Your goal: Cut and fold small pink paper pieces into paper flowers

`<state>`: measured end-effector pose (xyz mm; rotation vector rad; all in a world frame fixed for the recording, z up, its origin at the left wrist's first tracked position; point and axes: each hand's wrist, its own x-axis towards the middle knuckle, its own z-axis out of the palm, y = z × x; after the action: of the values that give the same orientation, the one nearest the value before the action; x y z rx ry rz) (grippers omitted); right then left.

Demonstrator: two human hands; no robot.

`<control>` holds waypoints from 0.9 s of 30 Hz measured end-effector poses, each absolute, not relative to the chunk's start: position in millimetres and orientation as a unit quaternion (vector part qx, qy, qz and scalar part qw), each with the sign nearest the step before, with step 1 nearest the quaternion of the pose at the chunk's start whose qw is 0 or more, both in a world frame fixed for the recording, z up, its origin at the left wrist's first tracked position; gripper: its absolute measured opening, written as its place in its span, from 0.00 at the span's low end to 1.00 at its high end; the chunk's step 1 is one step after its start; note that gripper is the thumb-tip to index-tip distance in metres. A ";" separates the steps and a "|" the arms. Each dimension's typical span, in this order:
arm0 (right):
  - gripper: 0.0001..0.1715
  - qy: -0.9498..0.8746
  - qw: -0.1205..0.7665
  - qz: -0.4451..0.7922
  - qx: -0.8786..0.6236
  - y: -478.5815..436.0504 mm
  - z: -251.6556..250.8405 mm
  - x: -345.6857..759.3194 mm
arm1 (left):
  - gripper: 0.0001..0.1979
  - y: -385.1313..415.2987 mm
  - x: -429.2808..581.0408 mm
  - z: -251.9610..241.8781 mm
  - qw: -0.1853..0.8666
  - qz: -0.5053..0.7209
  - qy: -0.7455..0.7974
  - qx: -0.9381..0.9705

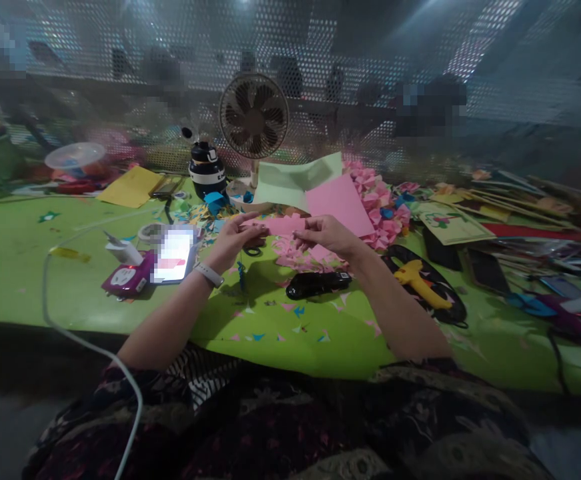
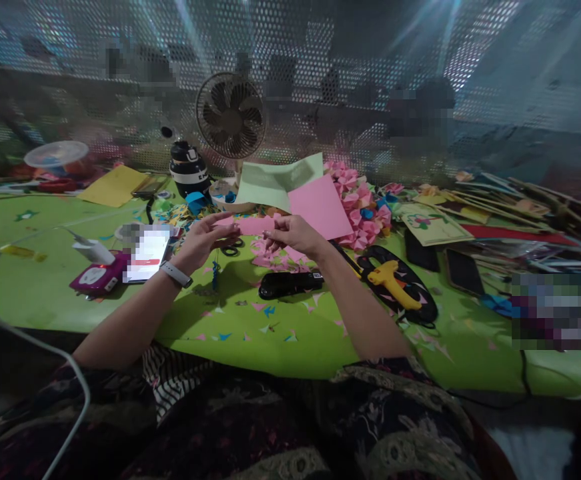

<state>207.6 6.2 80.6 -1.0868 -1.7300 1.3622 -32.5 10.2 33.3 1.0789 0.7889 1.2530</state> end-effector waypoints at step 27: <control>0.25 -0.747 0.336 0.420 -0.391 13.4 78.1 222.5 | 0.28 6.8 -29.1 26.7 0.650 0.459 0.332 0.506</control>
<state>222.5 13.4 78.1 -1.0193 -1.9481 1.0951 -29.1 6.8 26.7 1.1503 0.7548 1.0432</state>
